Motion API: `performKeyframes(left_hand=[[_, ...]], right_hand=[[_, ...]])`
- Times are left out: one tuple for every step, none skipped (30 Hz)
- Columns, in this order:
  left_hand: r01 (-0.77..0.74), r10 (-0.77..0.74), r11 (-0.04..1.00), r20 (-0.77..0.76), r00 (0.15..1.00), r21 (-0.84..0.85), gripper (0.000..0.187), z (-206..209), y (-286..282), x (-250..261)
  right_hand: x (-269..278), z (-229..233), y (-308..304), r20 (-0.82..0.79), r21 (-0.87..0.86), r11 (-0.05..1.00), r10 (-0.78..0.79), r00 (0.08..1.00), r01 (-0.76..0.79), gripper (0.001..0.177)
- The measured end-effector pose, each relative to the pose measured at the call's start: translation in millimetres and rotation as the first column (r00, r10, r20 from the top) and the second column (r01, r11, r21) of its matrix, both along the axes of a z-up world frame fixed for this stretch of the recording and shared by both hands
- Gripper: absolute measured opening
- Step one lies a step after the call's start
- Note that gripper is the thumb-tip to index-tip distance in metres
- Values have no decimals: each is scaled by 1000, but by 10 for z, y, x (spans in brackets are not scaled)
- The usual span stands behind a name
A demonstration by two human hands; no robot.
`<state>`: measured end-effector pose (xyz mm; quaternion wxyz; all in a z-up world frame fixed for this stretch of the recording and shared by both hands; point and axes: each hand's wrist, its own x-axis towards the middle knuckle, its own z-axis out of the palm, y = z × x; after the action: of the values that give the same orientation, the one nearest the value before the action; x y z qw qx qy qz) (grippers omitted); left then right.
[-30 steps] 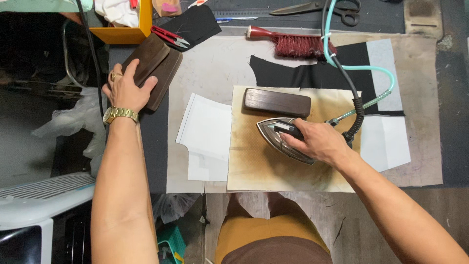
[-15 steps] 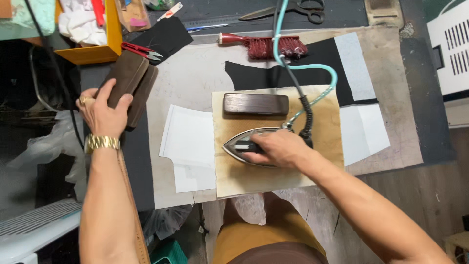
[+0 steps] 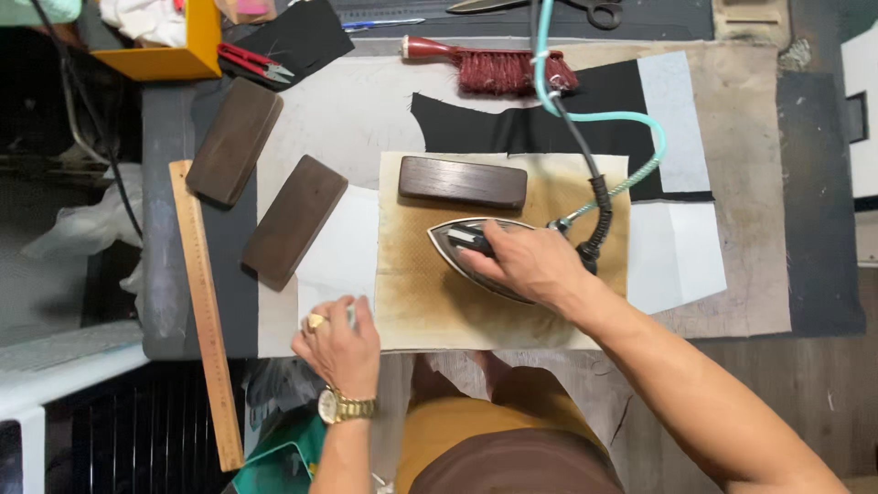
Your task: The person irons a piece of black fabric on a workbench, placing a protective brown cloth over it and using wooden blocks to weigh it down between passes with a steam iron.
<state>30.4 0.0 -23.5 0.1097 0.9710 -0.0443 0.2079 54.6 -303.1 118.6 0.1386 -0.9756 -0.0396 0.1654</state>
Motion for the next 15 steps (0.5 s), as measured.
performKeyframes(left_hand=[[-24,23,1000,2,1000,7,14,7,-66,-167],[-72,74,997,-100,992,19,34,14,-151,-335],[-119,123,992,-201,972,33,55,18,-240,-500],[-143,148,989,-200,969,38,55,47,-310,-542],[-114,120,993,-237,964,40,41,69,-376,-582],[-82,90,996,-276,957,38,34,85,-450,-628],[-104,111,994,-278,954,40,34,166,-527,-551],[-109,56,985,-357,933,-130,33,244,-594,-482],[-126,-11,947,-419,908,-297,32,324,-656,-414],[-139,2,946,-421,907,-294,32,349,-640,-373],[-182,118,971,-350,929,-156,28,387,-623,-331],[-245,230,969,-248,941,-27,28,425,-637,-219],[-267,252,963,-237,938,-34,28,335,-581,-327],[-315,311,948,-346,885,45,41,248,-513,-372],[-353,371,927,-444,815,127,56,150,-457,-408]], right_hand=[[-36,-12,-104,2,7,1000,23,1000,-24,52],[-68,-15,-218,-40,-12,1000,9,999,-10,53],[-97,-21,-331,-81,-33,999,-6,997,3,54],[-125,-2,-401,-80,-28,999,18,997,-21,54],[-151,11,-469,-103,-37,999,-16,995,13,54],[-186,25,-544,-127,-50,998,-54,990,48,54],[-186,46,-574,-129,-49,998,-32,991,26,54],[-199,65,-600,-127,-76,996,-51,991,41,56],[-214,87,-625,-123,-103,993,-69,990,57,58],[-236,82,-621,-125,-100,994,-56,991,44,58],[-257,90,-617,-121,-87,994,-81,989,71,58],[-193,119,-638,-101,-78,993,-97,990,89,59],[-196,129,-634,-87,-81,995,-74,993,67,59],[-199,136,-627,-115,-62,993,-103,988,96,58],[-195,135,-630,-144,-44,991,-131,981,125,58]])
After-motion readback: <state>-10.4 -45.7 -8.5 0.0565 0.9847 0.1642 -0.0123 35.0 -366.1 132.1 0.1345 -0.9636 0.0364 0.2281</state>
